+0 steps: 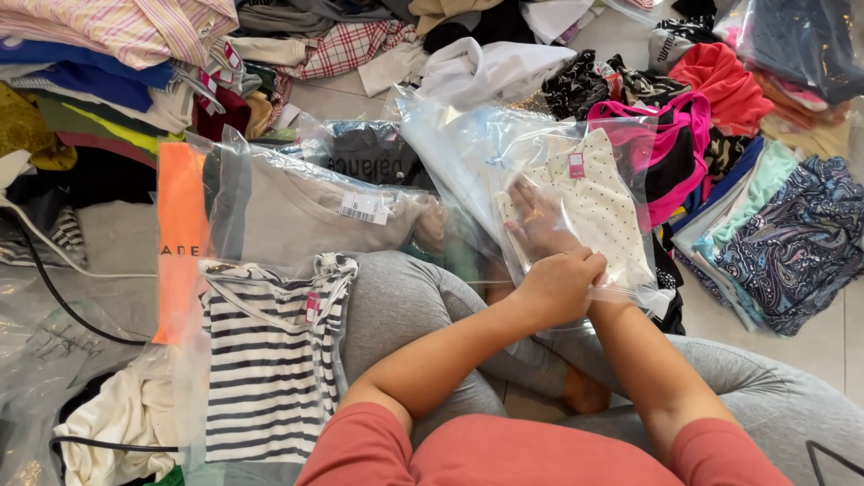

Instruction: Folding clothes and placing them into clear plastic bags while sitting on the floor.

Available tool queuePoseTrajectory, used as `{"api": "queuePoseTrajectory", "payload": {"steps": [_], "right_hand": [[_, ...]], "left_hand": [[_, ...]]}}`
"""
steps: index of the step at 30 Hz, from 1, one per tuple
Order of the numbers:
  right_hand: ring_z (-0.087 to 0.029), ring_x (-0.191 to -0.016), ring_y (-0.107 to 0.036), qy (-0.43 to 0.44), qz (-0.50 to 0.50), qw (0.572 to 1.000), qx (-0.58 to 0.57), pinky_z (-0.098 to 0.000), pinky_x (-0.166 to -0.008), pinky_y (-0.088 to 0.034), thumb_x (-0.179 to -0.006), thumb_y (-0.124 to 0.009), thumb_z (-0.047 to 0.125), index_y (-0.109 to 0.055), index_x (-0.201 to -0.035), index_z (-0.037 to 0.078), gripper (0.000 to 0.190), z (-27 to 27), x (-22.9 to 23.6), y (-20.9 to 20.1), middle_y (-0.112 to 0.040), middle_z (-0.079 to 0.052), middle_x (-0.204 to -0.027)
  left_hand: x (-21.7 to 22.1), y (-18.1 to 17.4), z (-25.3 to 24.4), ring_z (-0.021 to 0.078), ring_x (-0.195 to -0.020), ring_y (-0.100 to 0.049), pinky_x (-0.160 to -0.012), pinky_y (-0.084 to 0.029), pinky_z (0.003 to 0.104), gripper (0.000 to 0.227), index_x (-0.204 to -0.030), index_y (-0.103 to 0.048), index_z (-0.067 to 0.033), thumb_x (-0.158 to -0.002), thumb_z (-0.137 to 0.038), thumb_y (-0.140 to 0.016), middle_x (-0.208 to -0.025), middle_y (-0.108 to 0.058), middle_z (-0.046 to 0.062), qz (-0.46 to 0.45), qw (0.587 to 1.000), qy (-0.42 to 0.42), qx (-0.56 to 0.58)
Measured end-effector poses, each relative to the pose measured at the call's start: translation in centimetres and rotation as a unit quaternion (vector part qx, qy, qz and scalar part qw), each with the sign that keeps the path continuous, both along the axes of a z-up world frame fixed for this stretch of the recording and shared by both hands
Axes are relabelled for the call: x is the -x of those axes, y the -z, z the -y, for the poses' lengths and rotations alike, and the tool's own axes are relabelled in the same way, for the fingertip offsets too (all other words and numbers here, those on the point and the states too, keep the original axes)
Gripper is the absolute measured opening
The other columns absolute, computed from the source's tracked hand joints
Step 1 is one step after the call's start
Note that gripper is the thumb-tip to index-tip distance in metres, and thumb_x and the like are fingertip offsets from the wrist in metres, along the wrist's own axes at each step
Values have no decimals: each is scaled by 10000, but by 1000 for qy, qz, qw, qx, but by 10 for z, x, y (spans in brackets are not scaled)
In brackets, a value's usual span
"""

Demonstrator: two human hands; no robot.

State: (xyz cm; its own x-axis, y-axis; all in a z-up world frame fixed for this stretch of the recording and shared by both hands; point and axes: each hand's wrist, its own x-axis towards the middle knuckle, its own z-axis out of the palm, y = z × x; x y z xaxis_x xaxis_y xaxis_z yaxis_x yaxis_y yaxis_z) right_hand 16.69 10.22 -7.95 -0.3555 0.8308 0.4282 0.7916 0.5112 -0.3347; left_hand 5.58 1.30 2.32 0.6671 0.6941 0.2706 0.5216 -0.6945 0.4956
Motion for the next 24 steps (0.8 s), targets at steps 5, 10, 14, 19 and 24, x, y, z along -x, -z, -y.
{"api": "queuePoseTrajectory", "payload": {"steps": [5,10,14,19,24], "right_hand": [[-334,-1531,-367,105,163,967,168,-570,-1138,-388,-1059,-400,530,-315,-1676,208,701,-34,4,8,-352,-94,-1703],[-328,-1554,-327,180,104,935,287,-654,-1224,-114,-1095,-309,587,-259,-1687,277,671,-52,16,-3,-334,-113,-1702],[-390,-1591,-197,161,53,943,288,-632,-1254,-134,-1088,-313,647,-253,-1689,266,714,-63,11,-3,-207,-137,-1744],[-294,-1578,-258,209,-51,928,303,-540,-1274,-167,-1108,-325,543,-362,-1636,345,565,-33,15,-59,-329,-37,-1700],[-306,-1580,-230,368,-56,887,275,-648,-1270,-118,-1053,-598,333,-297,-1684,185,714,12,-17,-77,-334,-74,-1715]], "left_hand": [[20,-28,-24,360,-810,-730,-723,-551,464,154,-878,-578,-166,-767,-129,-679,-772,-665,73,60,948,198,241],[29,-44,-35,342,-748,-712,-705,-546,447,141,-837,-605,-149,-750,-78,-690,-706,-649,62,59,937,221,263],[39,-57,-37,350,-751,-699,-710,-538,453,178,-837,-563,-149,-756,-50,-688,-709,-620,64,56,934,226,272],[32,-46,-38,306,-748,-695,-711,-546,428,186,-861,-566,-165,-763,-52,-676,-725,-614,30,43,942,224,248],[27,-38,-29,301,-764,-695,-714,-556,440,204,-887,-563,-175,-752,-65,-671,-745,-620,30,34,944,226,240]]}}
